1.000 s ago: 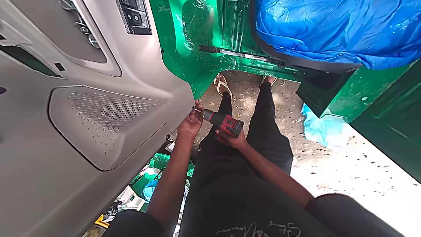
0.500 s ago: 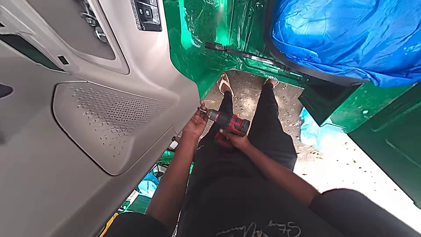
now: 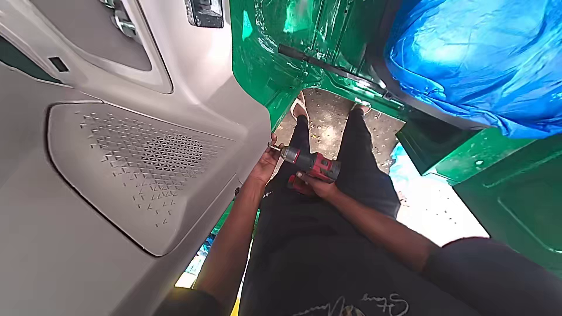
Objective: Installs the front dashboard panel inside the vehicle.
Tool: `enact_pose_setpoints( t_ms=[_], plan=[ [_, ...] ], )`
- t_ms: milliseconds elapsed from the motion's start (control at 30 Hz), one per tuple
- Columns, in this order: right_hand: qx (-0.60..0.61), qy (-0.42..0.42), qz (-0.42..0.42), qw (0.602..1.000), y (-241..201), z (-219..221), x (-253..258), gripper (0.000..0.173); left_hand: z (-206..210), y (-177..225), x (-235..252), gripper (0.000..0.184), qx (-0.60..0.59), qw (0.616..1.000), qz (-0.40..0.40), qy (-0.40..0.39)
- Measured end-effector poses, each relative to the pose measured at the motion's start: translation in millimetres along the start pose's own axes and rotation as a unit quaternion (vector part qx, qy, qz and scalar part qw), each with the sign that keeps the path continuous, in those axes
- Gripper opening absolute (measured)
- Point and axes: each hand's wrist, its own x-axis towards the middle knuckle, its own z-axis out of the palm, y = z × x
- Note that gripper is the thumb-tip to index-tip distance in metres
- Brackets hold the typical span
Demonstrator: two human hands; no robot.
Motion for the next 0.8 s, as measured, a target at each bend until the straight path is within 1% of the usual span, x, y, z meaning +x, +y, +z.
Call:
enact_pose_setpoints(
  t_ms=[133,233,333,467,600,700,800],
  plan=[
    [-0.023,0.001,0.008,1.0,-3.0,-0.6,-1.8,0.027,1.4,-1.9,-0.7,0.043,-0.039,0.999,-0.008,0.017],
    [-0.03,0.0,0.03,0.999,-6.2,3.3,0.8,0.024,2.5,-0.8,2.7,0.044,-0.027,0.999,-0.003,0.031],
    [-0.022,-0.006,0.049,0.999,-9.7,3.2,-2.2,0.022,1.0,-4.2,0.9,0.043,-0.012,1.0,-0.006,0.023],
    [-0.032,-0.014,0.074,0.997,-9.9,1.1,2.1,0.022,-0.4,-5.4,3.2,0.044,-0.002,1.0,0.009,0.026],
    [-0.038,-0.04,0.048,0.997,-11.8,-3.0,1.6,0.022,-4.0,-7.3,0.4,0.044,-0.008,1.0,0.012,0.001],
    [-0.023,-0.048,0.043,0.998,-13.9,-5.2,6.3,0.023,0.1,-6.3,4.0,0.043,-0.026,0.999,0.006,0.031],
    [-0.019,-0.044,0.067,0.997,-18.5,-6.2,5.9,0.025,-1.4,-8.0,4.3,0.044,-0.033,0.998,-0.003,0.049]
  ],
)
